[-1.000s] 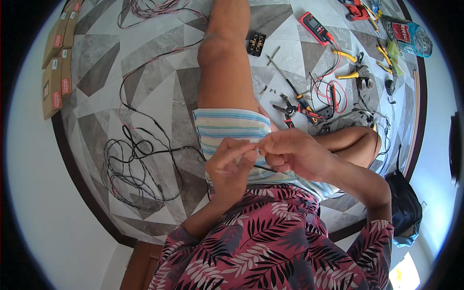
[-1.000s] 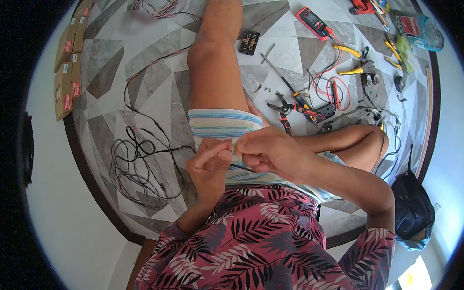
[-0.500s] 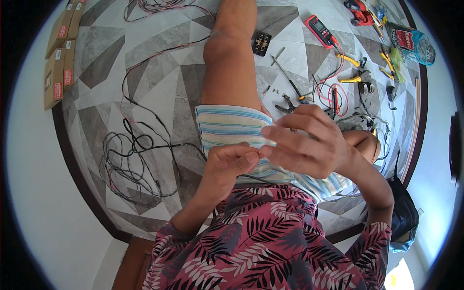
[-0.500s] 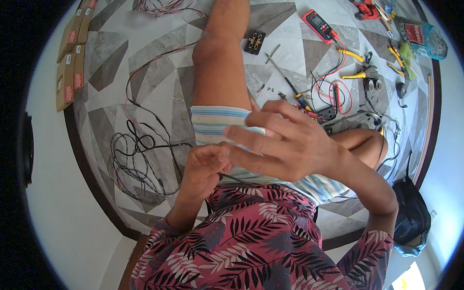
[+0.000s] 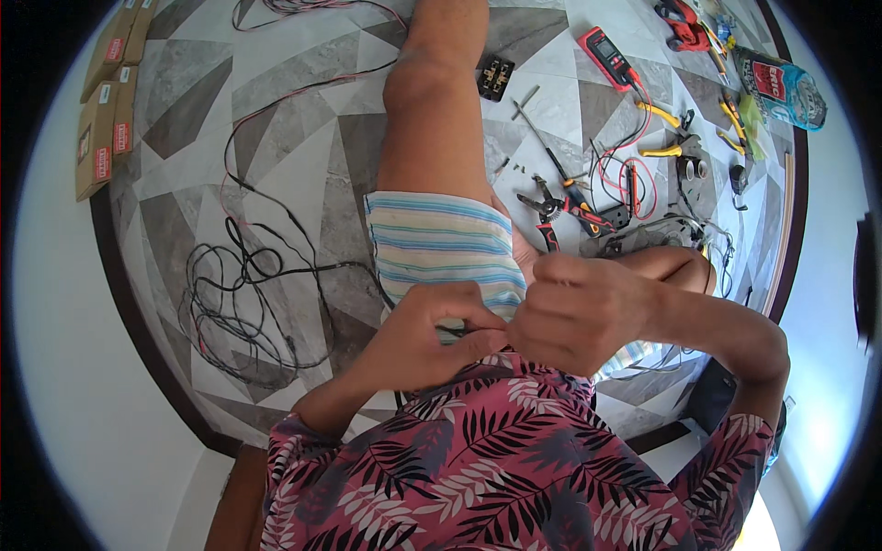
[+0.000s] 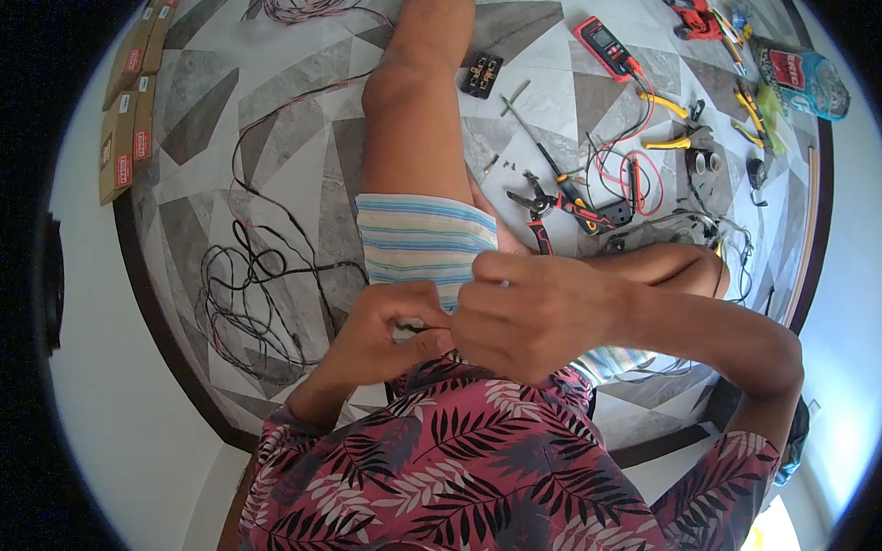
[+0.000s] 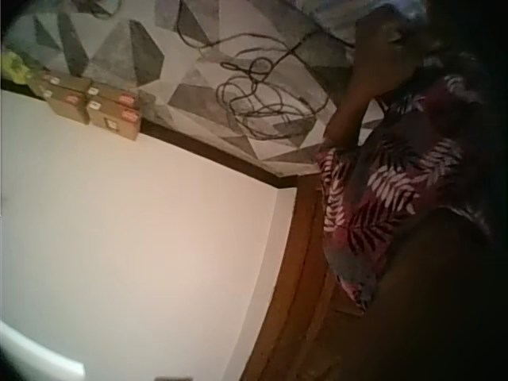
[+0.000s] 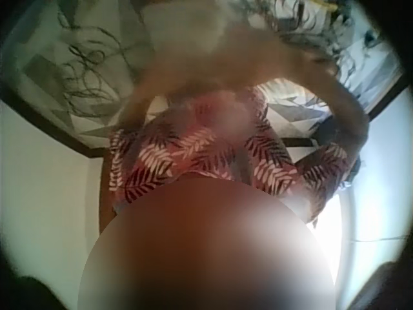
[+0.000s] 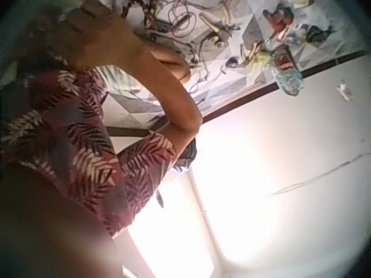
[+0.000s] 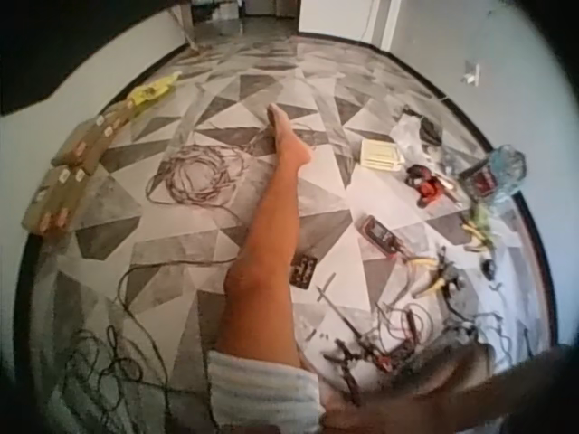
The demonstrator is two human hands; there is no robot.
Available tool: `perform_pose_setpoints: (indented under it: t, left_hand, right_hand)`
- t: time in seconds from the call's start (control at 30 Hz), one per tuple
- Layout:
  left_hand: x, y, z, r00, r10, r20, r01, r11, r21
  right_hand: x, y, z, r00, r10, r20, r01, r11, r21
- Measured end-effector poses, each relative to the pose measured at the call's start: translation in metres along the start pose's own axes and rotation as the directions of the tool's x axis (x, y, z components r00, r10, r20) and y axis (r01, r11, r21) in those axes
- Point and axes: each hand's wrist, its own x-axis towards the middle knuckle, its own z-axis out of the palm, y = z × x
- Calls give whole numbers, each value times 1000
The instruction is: Strip wires and connect them to an electrical terminal block using hand tools while sitting on the floor.
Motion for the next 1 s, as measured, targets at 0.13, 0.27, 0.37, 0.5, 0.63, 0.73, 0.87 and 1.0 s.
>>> perform_pose_setpoints:
  t: [0.13, 0.27, 0.37, 0.5, 0.63, 0.73, 0.87, 1.0]
  left_hand:
    - [-4, -3, 16, 861, 498, -105, -311, 679, 665]
    - [-7, -7, 21, 796, 598, -94, -347, 578, 738]
    - [-7, -8, 14, 929, 321, -185, -235, 896, 376]
    - [-11, -20, 7, 995, -24, -93, 0, 969, -248]
    - [-9, -16, 5, 1000, -3, -31, -7, 946, -323]
    - [-8, -15, 4, 1000, 2, -9, -6, 917, -399]
    - [-8, -14, 7, 999, 4, 45, 13, 923, -384]
    - [-5, -8, 14, 803, 575, -155, -433, 742, 513]
  right_hand:
    - [-2, -21, 13, 787, 606, 112, -584, 675, 451]
    - [-15, -15, 14, 632, 459, 625, -666, -91, 740]
    - [-12, -12, 1, 503, 628, 594, -635, -197, 747]
    - [-6, -3, -8, 647, 738, 189, -620, 366, 694]
    - [5, -1, -10, 983, 126, -133, -115, 989, 89]
    - [0, 3, 1, 991, -82, -109, 73, 994, -83]
    - [0, -4, -4, 986, -154, -61, 144, 979, -146]
    - [13, -17, -14, 811, 501, 303, -579, 608, 544]
